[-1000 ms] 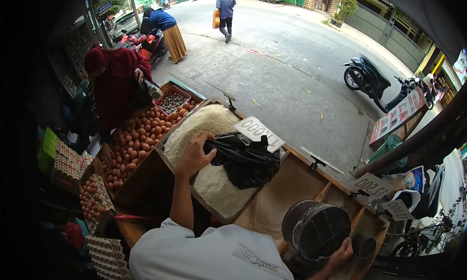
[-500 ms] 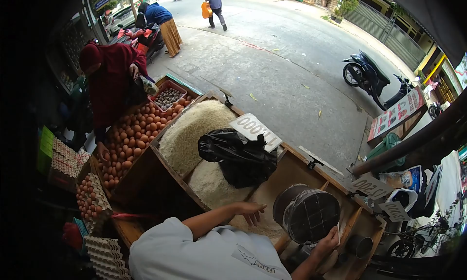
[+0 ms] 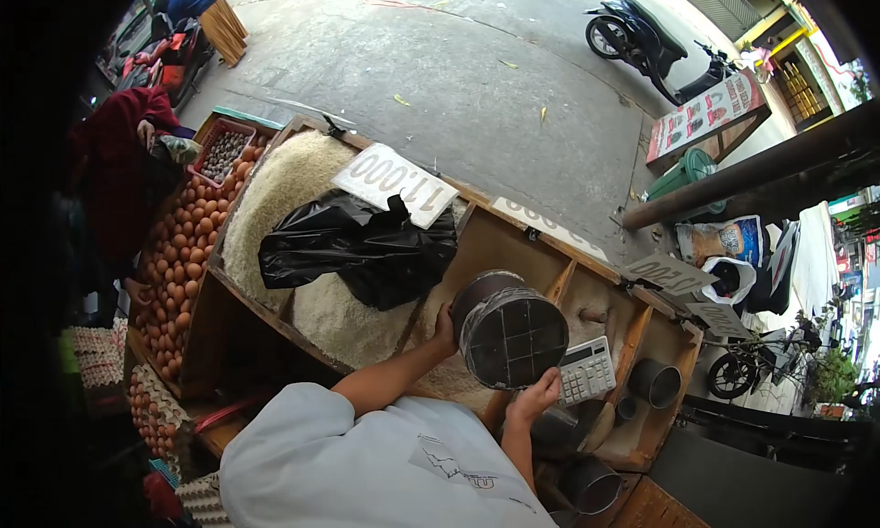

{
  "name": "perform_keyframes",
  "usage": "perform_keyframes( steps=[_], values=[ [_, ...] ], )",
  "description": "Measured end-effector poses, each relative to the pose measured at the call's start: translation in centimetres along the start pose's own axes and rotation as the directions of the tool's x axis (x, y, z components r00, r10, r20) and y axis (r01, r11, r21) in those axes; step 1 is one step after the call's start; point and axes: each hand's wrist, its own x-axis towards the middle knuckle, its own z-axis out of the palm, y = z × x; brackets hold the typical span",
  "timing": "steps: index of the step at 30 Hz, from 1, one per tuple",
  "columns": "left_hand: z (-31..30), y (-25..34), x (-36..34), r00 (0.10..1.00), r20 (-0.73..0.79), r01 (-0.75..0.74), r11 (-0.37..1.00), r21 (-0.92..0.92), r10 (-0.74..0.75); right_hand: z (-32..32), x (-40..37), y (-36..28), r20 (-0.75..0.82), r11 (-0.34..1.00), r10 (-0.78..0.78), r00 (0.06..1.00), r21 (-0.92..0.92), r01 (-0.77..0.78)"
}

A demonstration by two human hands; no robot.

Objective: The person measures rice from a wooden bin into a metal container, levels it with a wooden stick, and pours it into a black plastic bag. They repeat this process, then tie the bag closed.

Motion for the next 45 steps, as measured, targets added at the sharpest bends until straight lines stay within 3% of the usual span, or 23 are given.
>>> perform_keyframes(
  steps=[2,5,7,9,11,12,14,15,17,20,21,24,26,27,29,31,33,39,45],
  values=[
    [-1.0,0.0,3.2,1.0,0.021,0.0,0.999,-0.032,0.0,0.7,0.3,1.7,-0.02,1.0,0.028,0.999,0.01,-0.028],
    [-0.7,0.8,4.9,0.991,0.023,-0.135,0.99,0.048,0.134,0.8,2.3,3.5,0.031,0.998,0.065,0.997,-0.026,-0.064],
    [2.0,1.6,4.0,0.988,-0.129,-0.065,0.986,0.152,0.085,1.6,3.9,3.0,0.109,0.99,0.062,0.992,-0.133,-0.047],
    [2.5,1.0,6.4,0.961,-0.229,-0.111,0.975,0.191,0.154,2.6,5.4,1.5,0.206,0.991,0.051,0.977,-0.129,-0.025],
    [0.3,-0.9,12.4,0.997,-0.022,-0.073,0.996,-0.049,0.072,3.1,7.7,1.4,0.304,0.943,0.058,0.951,-0.33,0.048],
    [0.5,-0.9,12.6,0.991,-0.044,-0.129,0.992,-0.007,0.129,4.1,8.2,1.2,0.339,0.945,0.039,0.94,-0.319,0.076],
    [1.5,-0.1,12.2,0.963,-0.111,-0.234,0.965,0.123,0.247,5.4,7.5,0.9,0.317,0.698,-0.242,0.917,-0.6,0.392],
    [1.8,0.2,12.1,0.946,-0.133,-0.273,0.947,0.169,0.297,6.2,7.8,1.3,0.335,0.697,-0.243,0.91,-0.593,0.404],
    [2.1,0.4,12.2,0.91,-0.161,-0.335,0.906,0.258,0.382,7.3,7.9,1.6,0.447,0.517,-0.417,0.791,-0.599,0.611],
    [2.4,0.6,12.3,0.847,-0.184,-0.408,0.832,0.375,0.498,9.8,6.9,0.5,0.549,0.502,-0.355,0.756,-0.571,0.65],
    [2.5,0.5,12.4,0.826,-0.188,-0.427,0.808,0.407,0.531,10.4,6.7,0.9,0.546,0.438,-0.302,0.781,-0.649,0.623],
    [2.7,0.6,12.6,0.749,-0.194,-0.482,0.721,0.498,0.634,11.6,6.4,2.2,0.488,0.379,-0.332,0.807,-0.714,0.588],
    [2.8,0.8,12.9,0.71,-0.185,-0.505,0.675,0.538,0.679,11.1,6.3,2.7,0.483,0.404,-0.346,0.805,-0.698,0.592],
    [2.9,1.1,12.7,0.709,-0.186,-0.504,0.673,0.541,0.68,10.9,5.9,2.5,0.48,0.426,-0.355,0.802,-0.681,0.596],
    [2.6,1.9,12.6,0.904,-0.008,-0.397,0.846,0.355,0.427,11.0,4.8,1.6,0.485,0.407,-0.365,0.794,-0.684,0.605],
    [3.1,1.4,12.8,0.895,-0.053,-0.4,0.85,0.343,0.442,11.5,4.4,1.5,0.49,0.383,-0.377,0.786,-0.69,0.614],
    [3.2,0.8,13.0,0.879,-0.117,-0.408,0.855,0.321,0.463,12.4,4.6,2.1,0.516,0.259,-0.382,0.767,-0.736,0.625],
    [3.0,0.9,11.7,0.887,-0.181,-0.335,0.863,0.379,0.424,14.3,5.5,1.1,0.52,0.278,-0.348,0.78,-0.737,0.616],
    [1.9,1.8,6.6,0.898,-0.242,-0.129,0.745,0.655,0.368,14.2,7.7,2.3,0.536,0.265,-0.375,0.756,-0.72,0.642]
  ],
)
